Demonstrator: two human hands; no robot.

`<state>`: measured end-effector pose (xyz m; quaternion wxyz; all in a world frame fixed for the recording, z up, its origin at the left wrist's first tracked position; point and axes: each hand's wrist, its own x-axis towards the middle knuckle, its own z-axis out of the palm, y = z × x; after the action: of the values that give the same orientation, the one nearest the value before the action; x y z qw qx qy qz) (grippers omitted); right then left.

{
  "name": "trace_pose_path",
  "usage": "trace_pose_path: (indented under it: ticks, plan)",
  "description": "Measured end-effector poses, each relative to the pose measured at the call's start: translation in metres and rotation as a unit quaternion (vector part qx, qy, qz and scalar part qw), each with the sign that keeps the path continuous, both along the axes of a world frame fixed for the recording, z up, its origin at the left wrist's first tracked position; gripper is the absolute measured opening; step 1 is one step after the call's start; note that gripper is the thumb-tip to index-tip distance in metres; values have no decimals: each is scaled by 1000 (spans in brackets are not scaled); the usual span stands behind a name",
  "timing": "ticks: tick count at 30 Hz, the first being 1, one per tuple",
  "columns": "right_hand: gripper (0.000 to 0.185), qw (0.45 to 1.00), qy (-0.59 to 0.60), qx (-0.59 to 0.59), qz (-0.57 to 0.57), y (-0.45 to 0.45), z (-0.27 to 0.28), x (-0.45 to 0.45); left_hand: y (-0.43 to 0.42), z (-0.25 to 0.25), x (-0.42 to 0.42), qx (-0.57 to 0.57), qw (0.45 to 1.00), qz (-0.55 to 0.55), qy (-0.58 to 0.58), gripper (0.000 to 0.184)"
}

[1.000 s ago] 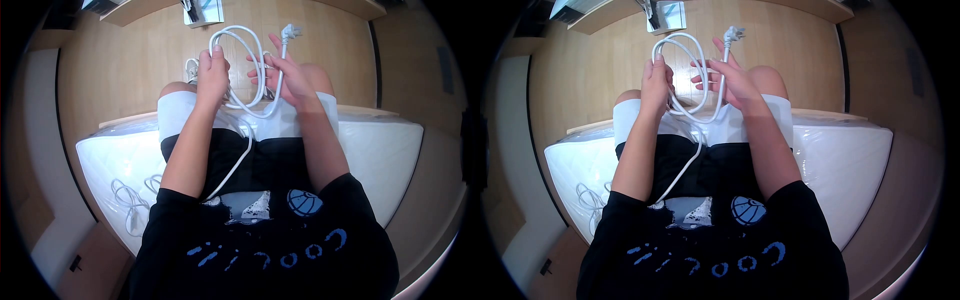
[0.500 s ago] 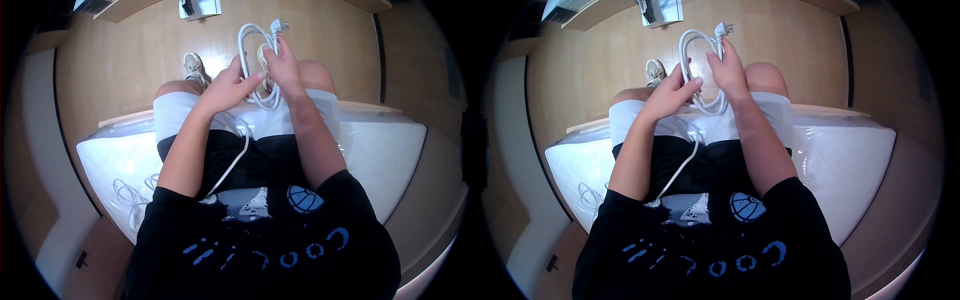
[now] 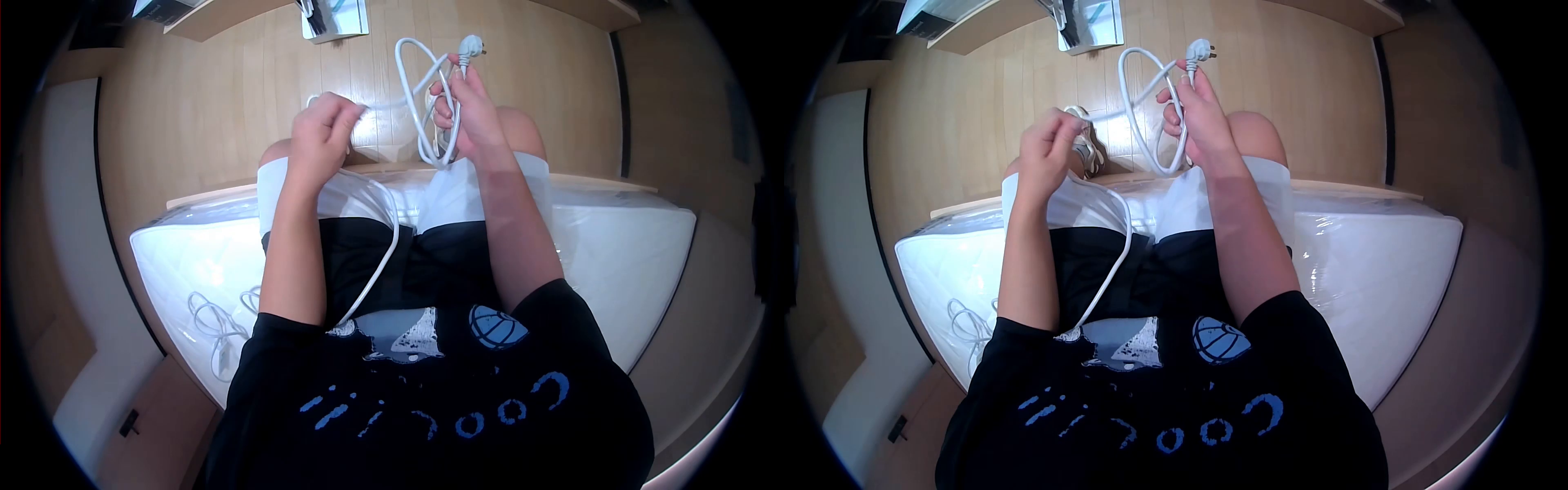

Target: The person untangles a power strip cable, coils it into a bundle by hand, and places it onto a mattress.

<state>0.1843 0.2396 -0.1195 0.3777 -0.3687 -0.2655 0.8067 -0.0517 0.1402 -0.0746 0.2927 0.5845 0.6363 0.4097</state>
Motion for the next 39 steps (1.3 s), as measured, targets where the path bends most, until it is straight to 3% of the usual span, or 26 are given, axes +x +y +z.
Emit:
trace_pose_path:
  ticks: [5, 11, 14, 17, 18, 21, 26, 29, 31, 32, 35, 36, 39]
  plan:
    - [34, 998, 16, 32, 51, -4, 11, -6, 12, -9, -5, 4, 960, 214, -178, 35]
    - [28, 988, 118, 16, 98, -3, 8, 0, 9, 3, -4, -25, 883, 286, -371, 36]
    - [25, 990, 110, -1, 84, -2, 6, 1, 5, 8, -1, -24, 948, 153, -279, 33]
    - [22, 988, 129, -33, 74, -9, 23, -7, 4, -3, -2, -95, 964, 4, -247, 30]
    - [21, 986, 136, -40, 84, -11, 26, -8, 3, 2, 8, -153, 967, 10, -205, 29]
    - [18, 987, 134, -47, 77, -17, 18, -12, 4, 0, 14, -159, 974, -65, -146, 30]
    - [23, 989, 144, -16, 9, -15, -2, -13, 2, 2, 30, -236, 921, -157, -267, 24]
    - [38, 995, 78, 28, -49, -12, -30, -10, -1, 1, 51, -310, 919, -170, -175, 26]
    - [46, 994, -4, 18, -104, -16, -6, -17, -4, -10, 59, -304, 936, -131, -118, 39]
    - [38, 994, -4, 26, -110, -16, -6, -15, -5, -13, 61, -324, 937, -112, -71, 44]
    - [32, 980, 130, -33, -147, -17, -2, -11, -1, 3, 61, -384, 919, -81, 31, 57]
    - [26, 980, 111, -51, -157, -18, 5, -12, -1, 6, 60, -405, 909, -75, 58, 61]
    - [24, 968, 239, -39, -68, -11, -8, 1, -3, -4, 56, -419, 906, -46, 29, 79]
